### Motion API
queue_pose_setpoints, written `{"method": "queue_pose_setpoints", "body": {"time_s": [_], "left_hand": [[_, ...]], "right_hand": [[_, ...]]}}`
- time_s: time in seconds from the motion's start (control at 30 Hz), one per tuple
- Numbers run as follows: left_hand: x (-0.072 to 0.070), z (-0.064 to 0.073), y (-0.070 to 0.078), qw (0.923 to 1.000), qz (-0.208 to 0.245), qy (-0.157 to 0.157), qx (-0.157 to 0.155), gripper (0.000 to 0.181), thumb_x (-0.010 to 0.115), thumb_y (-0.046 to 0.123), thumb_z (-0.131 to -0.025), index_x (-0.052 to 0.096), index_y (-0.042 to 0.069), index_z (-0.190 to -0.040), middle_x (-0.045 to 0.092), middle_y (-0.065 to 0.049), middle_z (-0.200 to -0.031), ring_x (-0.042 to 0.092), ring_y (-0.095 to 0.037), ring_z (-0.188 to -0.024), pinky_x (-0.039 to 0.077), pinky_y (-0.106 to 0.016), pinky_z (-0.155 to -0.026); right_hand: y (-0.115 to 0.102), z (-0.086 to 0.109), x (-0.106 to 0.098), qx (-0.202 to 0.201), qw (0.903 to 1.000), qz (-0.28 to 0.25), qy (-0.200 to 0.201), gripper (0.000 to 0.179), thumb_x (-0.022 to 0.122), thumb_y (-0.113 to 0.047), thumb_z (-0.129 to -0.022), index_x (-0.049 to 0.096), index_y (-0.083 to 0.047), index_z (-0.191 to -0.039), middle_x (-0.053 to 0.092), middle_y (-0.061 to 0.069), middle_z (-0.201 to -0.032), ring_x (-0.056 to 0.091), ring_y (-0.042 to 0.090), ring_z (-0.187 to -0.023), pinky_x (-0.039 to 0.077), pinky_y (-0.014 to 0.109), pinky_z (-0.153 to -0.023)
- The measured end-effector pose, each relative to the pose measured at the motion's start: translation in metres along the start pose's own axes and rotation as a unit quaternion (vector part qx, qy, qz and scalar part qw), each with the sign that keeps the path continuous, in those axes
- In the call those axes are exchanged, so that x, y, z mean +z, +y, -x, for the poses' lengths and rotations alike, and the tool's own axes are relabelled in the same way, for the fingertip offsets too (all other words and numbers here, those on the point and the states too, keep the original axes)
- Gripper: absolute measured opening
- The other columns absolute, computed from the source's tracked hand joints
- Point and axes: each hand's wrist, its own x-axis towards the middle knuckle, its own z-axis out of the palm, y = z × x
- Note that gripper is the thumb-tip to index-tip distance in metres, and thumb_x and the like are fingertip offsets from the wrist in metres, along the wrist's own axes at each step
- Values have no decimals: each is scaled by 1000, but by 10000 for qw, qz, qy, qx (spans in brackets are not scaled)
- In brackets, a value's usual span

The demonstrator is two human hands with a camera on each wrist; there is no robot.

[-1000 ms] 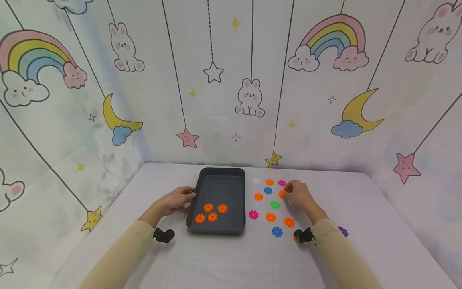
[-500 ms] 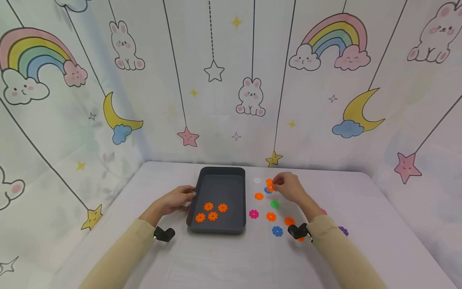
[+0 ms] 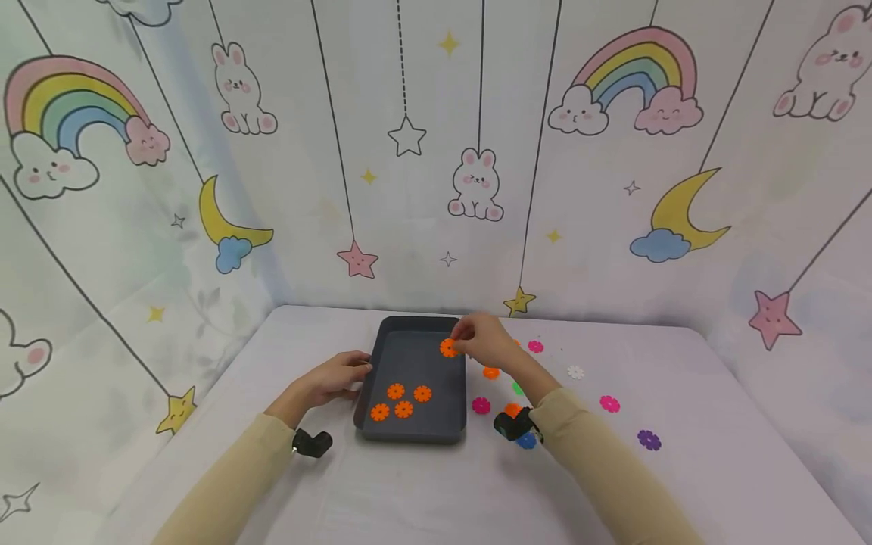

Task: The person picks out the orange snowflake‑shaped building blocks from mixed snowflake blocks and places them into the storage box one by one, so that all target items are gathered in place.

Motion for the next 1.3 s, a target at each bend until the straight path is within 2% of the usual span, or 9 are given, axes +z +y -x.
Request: {"method": "queue_pose_setpoints", "body": {"time_s": [0.2, 0.37, 0.53, 0.67, 0.77, 0.9, 1.07, 1.3], "left_hand": [[0, 0, 0, 10000, -6, -5, 34, 47, 51, 14, -108, 42, -3, -150, 53, -21, -145, 57, -34, -128, 58, -42, -89], [-1, 1, 2, 10000, -41, -6, -40, 47, 51, 15, -108, 42, -3, -151, 52, -22, -146, 56, -35, -129, 58, -43, -90], [-3, 0, 3, 10000, -67, 1, -41, 45, 50, 15, -108, 43, -3, -150, 53, -22, -145, 56, -35, -129, 57, -43, -91], [-2, 0, 2, 10000, -34, -39, -15, 45, 50, 14, -108, 43, -3, -149, 54, -22, -144, 56, -36, -129, 57, -44, -92], [-3, 0, 1, 10000, -40, -70, -7, 45, 50, 14, -108, 43, -4, -149, 54, -22, -144, 56, -35, -129, 57, -43, -91], [-3, -2, 0, 10000, -50, -52, -38, 45, 51, 15, -108, 44, -3, -148, 55, -21, -142, 56, -35, -128, 58, -43, -91], [-3, -2, 1, 9999, -58, -16, -115, 45, 52, 16, -108, 45, -2, -149, 56, -20, -142, 57, -34, -127, 57, -44, -93], [-3, -2, 0, 9999, -76, -65, -111, 45, 52, 16, -108, 45, -2, -149, 56, -20, -142, 57, -33, -127, 57, -44, -93]], "right_hand": [[-17, -26, 20, -212, 9987, 121, -451, 11, 71, -5, -93, 73, -1, -102, 72, 7, -93, 67, 26, -80, 58, 35, -71], [-28, -46, 41, -303, 9970, 215, -675, 9, 72, -3, -92, 75, -1, -100, 74, 7, -91, 70, 21, -80, 59, 32, -70], [-33, -63, 61, -247, 9957, 302, -835, 8, 71, 0, -91, 75, 1, -98, 74, 9, -89, 71, 28, -80, 59, 32, -69], [-30, -74, 76, -83, 9931, 598, -1004, 6, 72, 2, -90, 75, 0, -95, 72, 7, -86, 68, 22, -74, 58, 32, -68], [-26, -79, 87, 162, 9912, 688, -1121, 5, 73, 1, -90, 74, -1, -94, 72, 6, -83, 67, 18, -70, 58, 31, -67], [-22, -83, 98, 409, 9908, 535, -1173, 4, 73, 1, -89, 74, 0, -94, 71, 7, -81, 68, 17, -69, 59, 31, -66], [-17, -86, 105, 516, 9914, 277, -1171, 5, 73, 2, -89, 73, 3, -94, 70, 8, -81, 69, 19, -70, 61, 33, -68], [-11, -89, 109, 654, 9892, 447, -1233, 5, 76, -2, -89, 74, -2, -94, 71, 6, -85, 68, 17, -73, 59, 30, -70]]}}
